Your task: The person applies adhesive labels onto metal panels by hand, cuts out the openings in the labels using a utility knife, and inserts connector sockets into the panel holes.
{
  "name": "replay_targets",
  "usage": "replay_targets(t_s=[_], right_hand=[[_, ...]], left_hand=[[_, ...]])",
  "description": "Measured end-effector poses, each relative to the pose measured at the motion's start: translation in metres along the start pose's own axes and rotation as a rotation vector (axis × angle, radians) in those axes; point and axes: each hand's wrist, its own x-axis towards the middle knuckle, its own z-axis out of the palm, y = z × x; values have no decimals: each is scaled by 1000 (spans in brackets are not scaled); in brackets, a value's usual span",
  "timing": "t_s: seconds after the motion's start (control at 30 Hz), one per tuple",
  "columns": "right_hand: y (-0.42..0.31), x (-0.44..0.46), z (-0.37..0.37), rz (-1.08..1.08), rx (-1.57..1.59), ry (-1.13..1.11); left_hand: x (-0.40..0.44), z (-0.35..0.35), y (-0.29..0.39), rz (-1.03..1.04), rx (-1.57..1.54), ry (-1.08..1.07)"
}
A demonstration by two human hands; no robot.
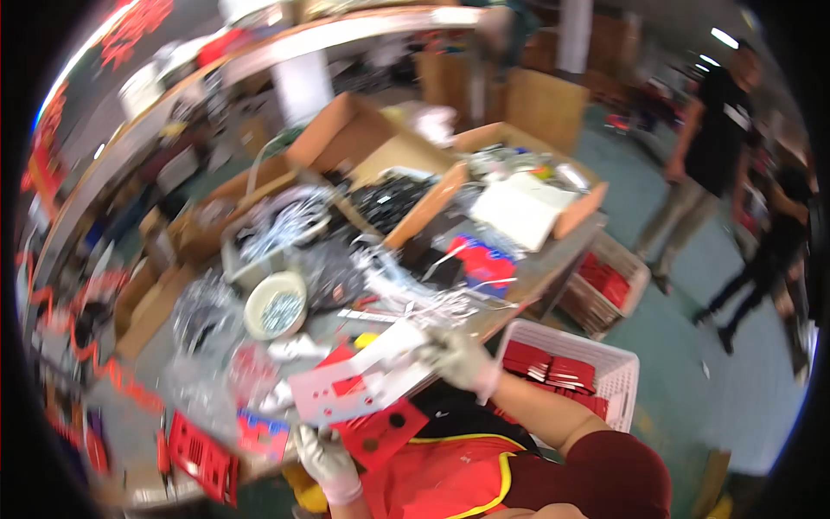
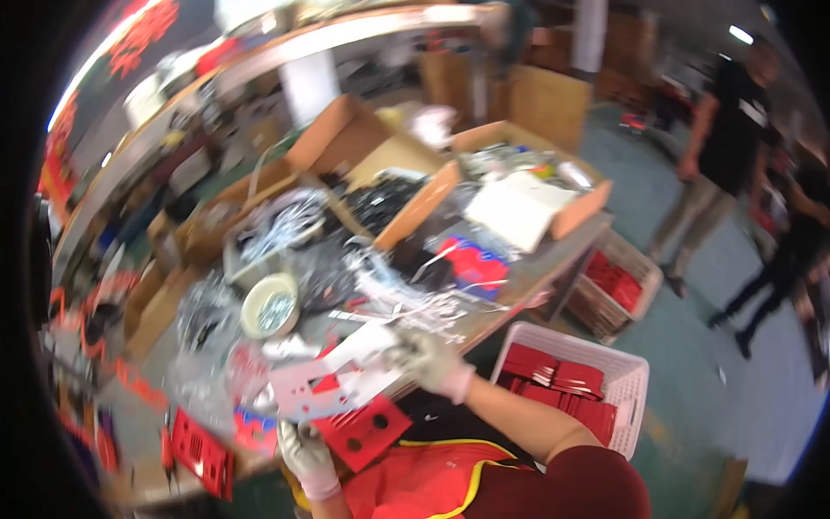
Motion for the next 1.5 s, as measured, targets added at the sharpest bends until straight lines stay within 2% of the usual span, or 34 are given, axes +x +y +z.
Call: replay_targets(t_s=[0.03, 0.07, 0.1, 0.13, 0.2, 0.23, 0.33, 0.4, 0.43, 0.5, 0.53, 0.57, 0.6, 0.7, 0.77, 0.83, 0.87, 0.93, 0.97, 1.0, 1.13, 1.2, 1.27, 1.33, 1.4, 1.43, 1.47, 1.5], right_hand=[[-3, 4, -7, 66, -110, -43], [15, 10, -11, 100, -10, -41], [33, 14, -11, 33, -37, 56], [29, 18, -7, 50, 196, 117], [21, 31, -11, 53, 155, 227], [17, 40, -4, 6, 270, 319], [20, 62, 15, -234, 277, 236], [19, 72, 43, -285, 164, 137], [10, 78, 60, -467, -41, 49], [10, 99, 99, -797, -257, -162], [5, 115, 115, -1045, -456, -308], [4, 122, 135, -982, -563, -415], [8, 118, 149, -923, -737, -367], [-1, 97, 150, -850, -617, -477], [-3, 63, 139, -255, -218, -605], [6, 30, 134, 75, 147, -732], [10, 16, 134, 148, 261, -732], [15, 0, 133, 303, 454, -708], [15, -3, 132, 308, 434, -679], [18, -6, 131, 312, 435, -670], [21, -10, 126, 293, 451, -540], [24, -11, 120, 275, 457, -487], [37, -10, 108, 220, 333, -411], [40, -6, 99, 16, 157, -256], [28, 11, 83, 72, 509, -2], [32, 23, 66, -21, 524, 40], [45, 34, 45, -84, 555, -6], [57, 43, 23, -97, 557, -58]], left_hand=[[2, -10, -1, 49, 12, -4], [4, -17, 2, 52, -48, 8], [1, -19, 7, 70, -10, 55], [-5, 2, 27, 69, 4, 201], [-3, -17, 41, 183, -41, 317], [-4, -37, 45, 251, -145, 336], [-12, -72, 60, 320, -141, 475], [-18, -73, 63, 358, -138, 501], [-21, -69, 60, 383, -129, 495], [-24, -60, 55, 377, -129, 523], [-25, -55, 51, 378, -151, 524], [-26, -54, 46, 384, -146, 507], [-26, -51, 44, 398, -173, 489], [-29, -42, 35, 479, 19, 521], [-34, -32, 27, 592, 191, 453], [-36, -34, 9, 695, 434, 370], [-32, -37, 3, 841, 576, 288], [-31, -41, -2, 850, 799, 105], [-31, -33, 2, 943, 968, 91], [-27, -31, -1, 1010, 991, 71], [-26, -27, -10, 1007, 1129, 19], [-24, -25, -8, 1017, 1295, -157], [-22, -23, -9, 1036, 1355, -251], [-20, -18, -9, 946, 1239, -298], [-34, -32, -13, 877, 1281, -202], [-43, -35, -23, 731, 1229, 1], [-50, -40, -35, 586, 1167, 196], [-53, -51, -44, 373, 1078, 269]])
